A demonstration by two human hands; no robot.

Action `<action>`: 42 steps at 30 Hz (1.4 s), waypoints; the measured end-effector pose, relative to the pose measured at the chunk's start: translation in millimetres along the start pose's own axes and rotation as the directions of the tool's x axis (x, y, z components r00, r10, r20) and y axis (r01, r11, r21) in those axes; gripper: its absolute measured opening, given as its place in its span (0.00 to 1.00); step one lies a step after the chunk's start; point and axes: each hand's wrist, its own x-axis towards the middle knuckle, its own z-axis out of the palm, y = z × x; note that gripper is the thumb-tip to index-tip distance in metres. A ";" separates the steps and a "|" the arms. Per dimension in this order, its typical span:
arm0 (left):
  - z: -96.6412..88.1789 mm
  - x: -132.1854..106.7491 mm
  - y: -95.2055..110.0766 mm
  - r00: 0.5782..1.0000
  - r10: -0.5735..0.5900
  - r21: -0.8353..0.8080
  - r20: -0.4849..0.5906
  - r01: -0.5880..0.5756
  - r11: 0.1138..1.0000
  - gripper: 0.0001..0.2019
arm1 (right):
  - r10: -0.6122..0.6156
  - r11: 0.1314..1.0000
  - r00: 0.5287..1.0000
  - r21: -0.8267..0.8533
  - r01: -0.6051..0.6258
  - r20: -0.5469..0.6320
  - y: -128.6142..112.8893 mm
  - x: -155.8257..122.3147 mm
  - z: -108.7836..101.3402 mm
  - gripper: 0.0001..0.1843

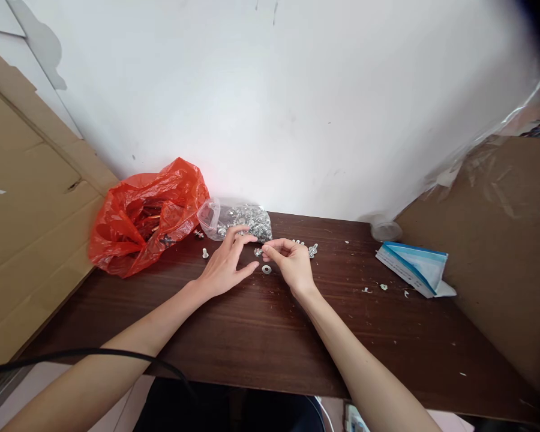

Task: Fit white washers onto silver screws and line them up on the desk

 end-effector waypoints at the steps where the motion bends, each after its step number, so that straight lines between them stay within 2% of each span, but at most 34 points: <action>1: -0.1 -0.2 0.4 1.000 -0.003 0.029 0.027 0.002 1.000 0.19 | 0.000 1.000 1.000 0.000 0.000 0.001 0.2 0.0 -0.1 0.16; 4: 1.5 -0.6 0.5 0.997 -0.022 0.057 0.069 0.018 0.998 0.18 | 0.005 1.000 1.000 0.011 -0.005 0.011 0.8 0.2 0.0 0.16; 6: 2.5 -0.6 0.2 0.999 -0.034 0.033 0.011 0.034 0.999 0.24 | 0.000 1.000 1.000 0.014 -0.001 0.021 0.8 0.2 0.1 0.16; 8: 2.0 0.0 0.6 0.996 -0.018 -0.007 -0.093 0.018 1.000 0.29 | -0.012 1.000 1.000 0.010 0.011 0.026 0.5 0.0 0.1 0.15; 10: 0.1 0.7 1.8 0.990 0.027 -0.019 -0.141 -0.030 0.999 0.26 | -0.019 1.000 1.000 0.008 0.019 0.025 0.0 -0.3 0.1 0.15; 11: -1.0 0.9 2.5 0.991 0.050 -0.012 -0.126 -0.052 0.999 0.22 | -0.022 1.000 0.999 0.009 0.021 0.025 -0.2 -0.5 0.2 0.15; 14: -2.3 1.2 3.6 0.998 0.064 0.032 -0.002 -0.064 0.997 0.13 | -0.026 1.000 0.999 0.018 0.025 0.037 -0.2 -1.3 1.1 0.15; 17: -0.5 0.7 2.4 0.998 0.047 0.049 0.051 -0.050 0.998 0.17 | -0.016 1.000 0.998 0.020 0.015 0.052 0.1 -1.5 2.0 0.14; 22: 1.1 0.5 0.4 0.999 0.020 0.013 -0.037 -0.020 1.000 0.21 | -0.010 1.000 1.000 0.030 0.009 0.017 -0.8 -0.5 0.6 0.14; 33: 2.8 1.6 -1.7 0.989 0.025 -0.053 -0.144 -0.033 0.998 0.08 | 0.075 0.972 0.997 0.219 -0.080 0.030 -1.4 -2.3 4.9 0.16; 38: 1.4 1.7 -2.9 0.989 -0.011 -0.106 -0.149 -0.004 0.994 0.04 | 0.163 0.912 0.986 0.375 -0.166 0.039 -0.9 -0.6 3.6 0.18; 42: 2.0 1.8 -2.7 0.989 -0.037 -0.132 -0.141 0.018 0.991 0.04 | 0.200 0.881 0.977 0.424 -0.209 0.067 0.8 0.0 3.3 0.17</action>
